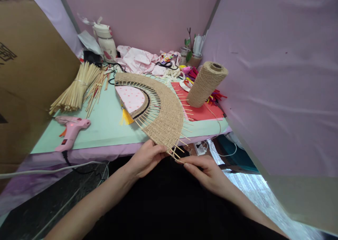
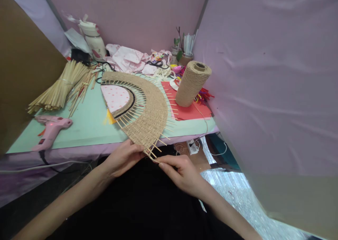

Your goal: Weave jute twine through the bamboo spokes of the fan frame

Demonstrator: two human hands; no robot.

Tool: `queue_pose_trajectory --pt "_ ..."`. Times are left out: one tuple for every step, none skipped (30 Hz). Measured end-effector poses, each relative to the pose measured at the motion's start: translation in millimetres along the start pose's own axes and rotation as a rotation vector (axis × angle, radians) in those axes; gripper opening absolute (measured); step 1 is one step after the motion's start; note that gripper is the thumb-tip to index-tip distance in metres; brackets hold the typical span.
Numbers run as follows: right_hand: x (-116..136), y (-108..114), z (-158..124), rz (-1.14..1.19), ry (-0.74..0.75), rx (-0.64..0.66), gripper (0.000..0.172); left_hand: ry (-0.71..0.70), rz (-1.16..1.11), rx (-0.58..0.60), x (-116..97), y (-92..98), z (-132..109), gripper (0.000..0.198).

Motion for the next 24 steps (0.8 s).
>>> queue_pose_trajectory --pt "-1.3 0.6 1.0 0.005 -0.013 -0.022 0.024 0.002 -0.005 0.002 0.3 0.0 0.1 0.025" --pt "-2.8 0.9 2.0 0.006 -0.028 -0.040 0.024 0.004 -0.010 0.001 0.4 0.1 0.1 0.026" --pt "-4.5 1.0 2.9 0.007 -0.046 -0.054 0.024 0.007 -0.014 -0.002 0.4 0.2 0.0 0.027" --pt "-6.5 1.1 3.6 0.008 -0.065 -0.066 0.024 0.009 -0.018 -0.004 0.4 0.3 -0.2 0.027" --pt "-8.8 1.0 4.0 0.012 -0.087 -0.077 0.025 0.011 -0.021 -0.006 0.2 0.3 -0.4 0.026" --pt "-11.2 0.5 4.3 0.018 -0.107 -0.085 0.025 0.012 -0.024 -0.006 0.0 0.2 -0.6 0.025" --pt "-13.8 -0.5 4.7 0.024 -0.123 -0.089 0.026 0.015 -0.025 -0.006 -0.2 0.1 -0.7 0.024" --pt "-16.4 -2.3 5.3 0.028 -0.138 -0.085 0.026 0.014 -0.025 -0.004 -0.4 0.0 -0.8 0.023" --pt "-18.9 -5.2 6.3 0.029 -0.148 -0.074 0.027 0.012 -0.023 -0.002 -0.5 -0.1 -0.7 0.023" --pt "-21.1 -9.2 8.0 0.032 -0.153 -0.055 0.028 0.008 -0.019 0.001 -0.5 -0.1 -0.6 0.023" --pt "-22.9 -14.2 10.4 0.041 -0.154 -0.031 0.029 0.002 -0.014 0.004 -0.5 0.0 -0.4 0.023" --pt "-24.3 -19.9 13.7 0.058 -0.151 -0.007 0.030 -0.006 -0.008 0.007 -0.4 0.1 -0.1 0.023" --pt "-25.1 -26.1 17.6 0.087 -0.144 0.016 0.030 -0.013 0.002 0.012 -0.2 0.2 0.2 0.022" --pt "-25.2 -32.5 21.9 0.126 -0.132 0.036 0.031 -0.015 0.016 0.015 0.4 0.6 0.4 0.021" --pt "-25.1 -38.8 26.4 0.177 -0.123 0.054 0.031 -0.007 0.035 0.020 1.4 1.1 0.7 0.019" --pt "-25.4 -45.1 30.6 0.239 -0.129 0.072 0.033 0.010 0.057 0.027 3.0 1.9 0.9 0.017" --pt "-26.2 -51.5 34.2 0.311 -0.152 0.098 0.035 0.035 0.080 0.034 4.9 2.9 1.2 0.017" --pt "-27.4 -57.7 37.1 0.391 -0.187 0.127 0.038 0.060 0.102 0.043 6.8 4.3 1.5 0.018" --pt "-28.6 -63.4 39.2 0.473 -0.226 0.153 0.040 0.077 0.120 0.054 8.4 5.9 1.9 0.020" --pt "-29.6 -68.4 40.8 0.555 -0.258 0.174 0.042 0.084 0.135 0.064 9.6 7.8 2.5 0.023" --pt "-29.8 -72.9 42.1 0.637 -0.274 0.195 0.044 0.085 0.149 0.072 10.5 10.0 3.3 0.025" --pt "-29.4 -77.0 43.3 0.721 -0.272 0.216 0.044 0.080 0.164 0.077 11.3 12.4 4.1 0.027" --pt "-28.5 -81.1 44.5 0.807 -0.260 0.244 0.044 0.075 0.179 0.081 12.1 15.0 5.0 0.029" --pt "-27.5 -85.4 45.6 0.897 -0.249 0.281 0.044 0.070 0.194 0.088 13.0 17.4 5.8 0.029"
Point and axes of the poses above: each hand's wrist, its own z-axis towards the middle knuckle, its own y-axis out of the back of the hand, x = y × z, the point moved 5 cm from there along z, towards the middle knuckle, and after that the axes turned 8 degrees about z, right-handed, at the moved point
